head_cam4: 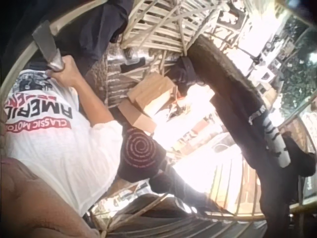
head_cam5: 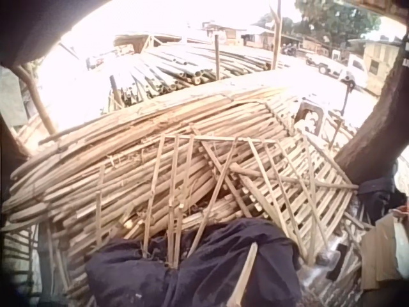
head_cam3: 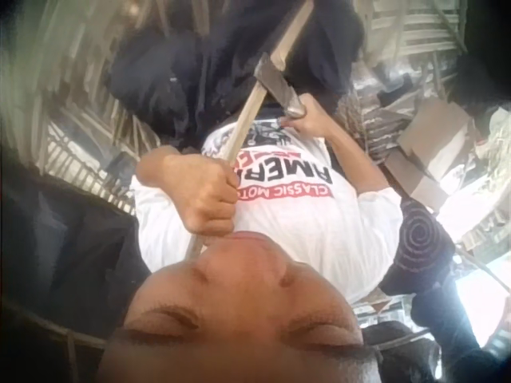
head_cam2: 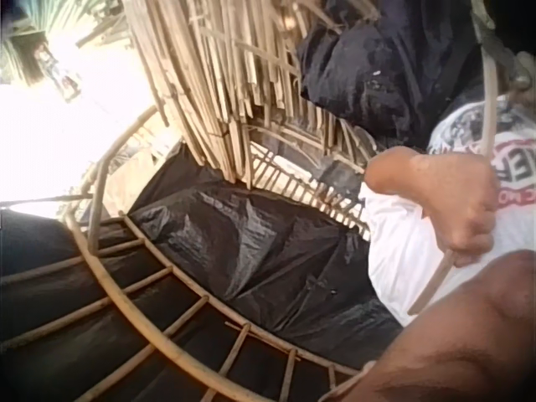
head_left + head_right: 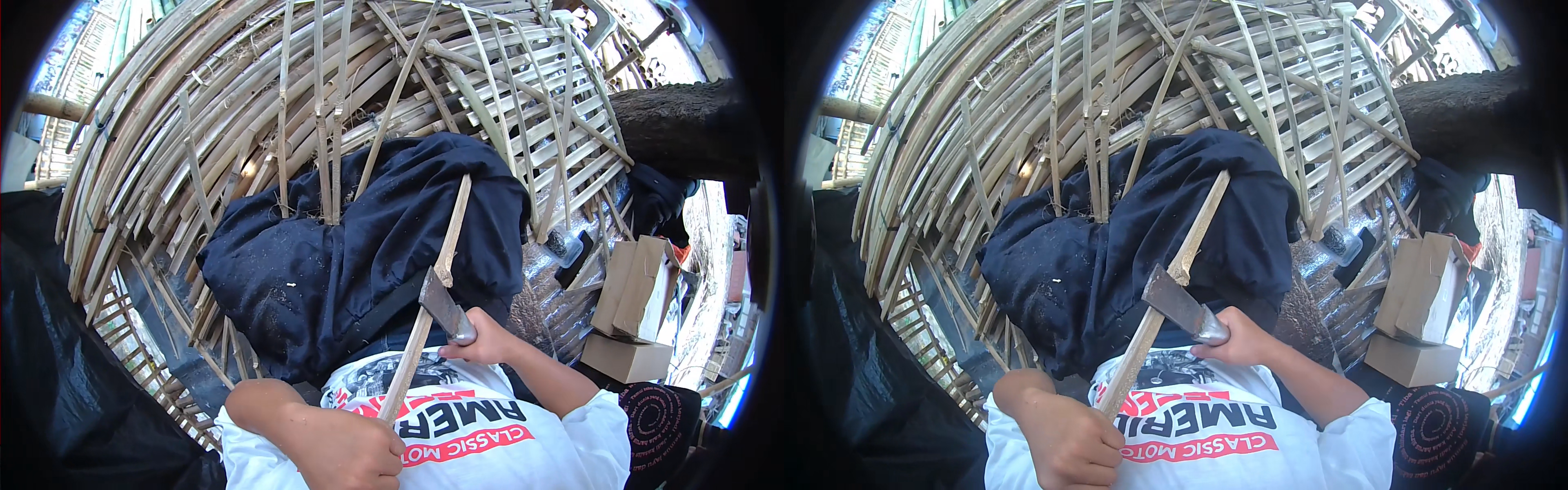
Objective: The person shaves a long bamboo strip using a blade, holding the strip against their lap and pulling the blade toward themselves to remove layers of wood.
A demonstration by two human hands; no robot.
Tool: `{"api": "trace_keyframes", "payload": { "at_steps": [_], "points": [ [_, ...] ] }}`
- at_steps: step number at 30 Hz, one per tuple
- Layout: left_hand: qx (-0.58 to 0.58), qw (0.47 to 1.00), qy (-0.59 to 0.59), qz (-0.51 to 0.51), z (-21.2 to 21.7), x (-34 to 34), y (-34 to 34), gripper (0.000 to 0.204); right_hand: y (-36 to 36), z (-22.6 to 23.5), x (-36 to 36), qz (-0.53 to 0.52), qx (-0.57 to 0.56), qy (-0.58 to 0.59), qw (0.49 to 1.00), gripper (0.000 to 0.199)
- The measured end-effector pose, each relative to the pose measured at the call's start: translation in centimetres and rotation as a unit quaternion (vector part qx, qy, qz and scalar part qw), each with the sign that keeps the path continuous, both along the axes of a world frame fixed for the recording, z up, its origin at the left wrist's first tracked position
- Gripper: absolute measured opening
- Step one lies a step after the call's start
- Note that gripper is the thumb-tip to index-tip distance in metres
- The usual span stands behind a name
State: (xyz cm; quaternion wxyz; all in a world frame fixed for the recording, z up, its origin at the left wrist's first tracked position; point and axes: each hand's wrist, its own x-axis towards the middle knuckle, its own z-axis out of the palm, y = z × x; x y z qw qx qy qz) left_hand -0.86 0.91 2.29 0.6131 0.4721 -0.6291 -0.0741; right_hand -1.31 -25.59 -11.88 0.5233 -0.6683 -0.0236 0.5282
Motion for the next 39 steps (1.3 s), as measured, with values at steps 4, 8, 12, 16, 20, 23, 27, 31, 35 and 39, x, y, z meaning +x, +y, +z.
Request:
{"api": "trace_keyframes", "payload": {
  "at_steps": [4, 8, 12, 16, 20, 23, 27, 31, 35, 39],
  "points": [
    [-0.007, 1.0, 0.007, 0.016, -0.9, -1.0, 0.2, 0.034, 3.1, -1.2, -3.0, -0.225, -0.058, -0.081, 0.969, 0.019],
    [-0.039, 0.999, 0.014, 0.034, -0.5, 0.2, 2.0, 0.037, 2.2, -1.3, -1.5, -0.169, -0.005, 0.011, 0.986, 0.017],
    [-0.054, 0.998, 0.022, 0.023, 0.1, 0.2, 2.5, 0.039, 1.2, -0.4, -0.6, 0.036, 0.107, -0.028, 0.993, 0.02],
    [-0.038, 0.999, 0.026, 0.019, -0.2, -0.3, 2.3, 0.037, 1.4, -0.1, 1.1, 0.091, 0.157, 0.053, 0.982, 0.025],
    [-0.025, 1.0, 0.013, -0.008, -0.3, -0.5, 1.8, 0.035, 1.0, 0.0, 1.7, 0.107, 0.162, 0.116, 0.974, 0.029],
    [-0.014, 1.0, 0.003, -0.026, 0.0, -0.3, 1.3, 0.034, 1.5, -0.7, 0.2, 0.05, 0.15, 0.07, 0.985, 0.029],
    [-0.006, 1.0, 0.008, -0.025, -0.5, -0.4, 1.1, 0.034, 2.4, -0.1, -1.6, -0.059, 0.032, 0.0, 0.998, 0.027],
    [-0.02, 1.0, 0.007, 0.009, -0.7, -0.4, 1.2, 0.034, 3.2, 0.1, -2.5, -0.103, -0.018, -0.103, 0.989, 0.021],
    [-0.027, 0.999, 0.021, 0.038, -0.9, -0.8, 1.3, 0.035, 4.1, -0.2, -3.2, -0.141, -0.03, -0.162, 0.976, 0.018],
    [-0.022, 0.999, 0.013, 0.04, -1.1, -0.9, 1.1, 0.035, 4.8, -0.6, -3.3, -0.18, -0.04, -0.21, 0.96, 0.018]
  ]
}}
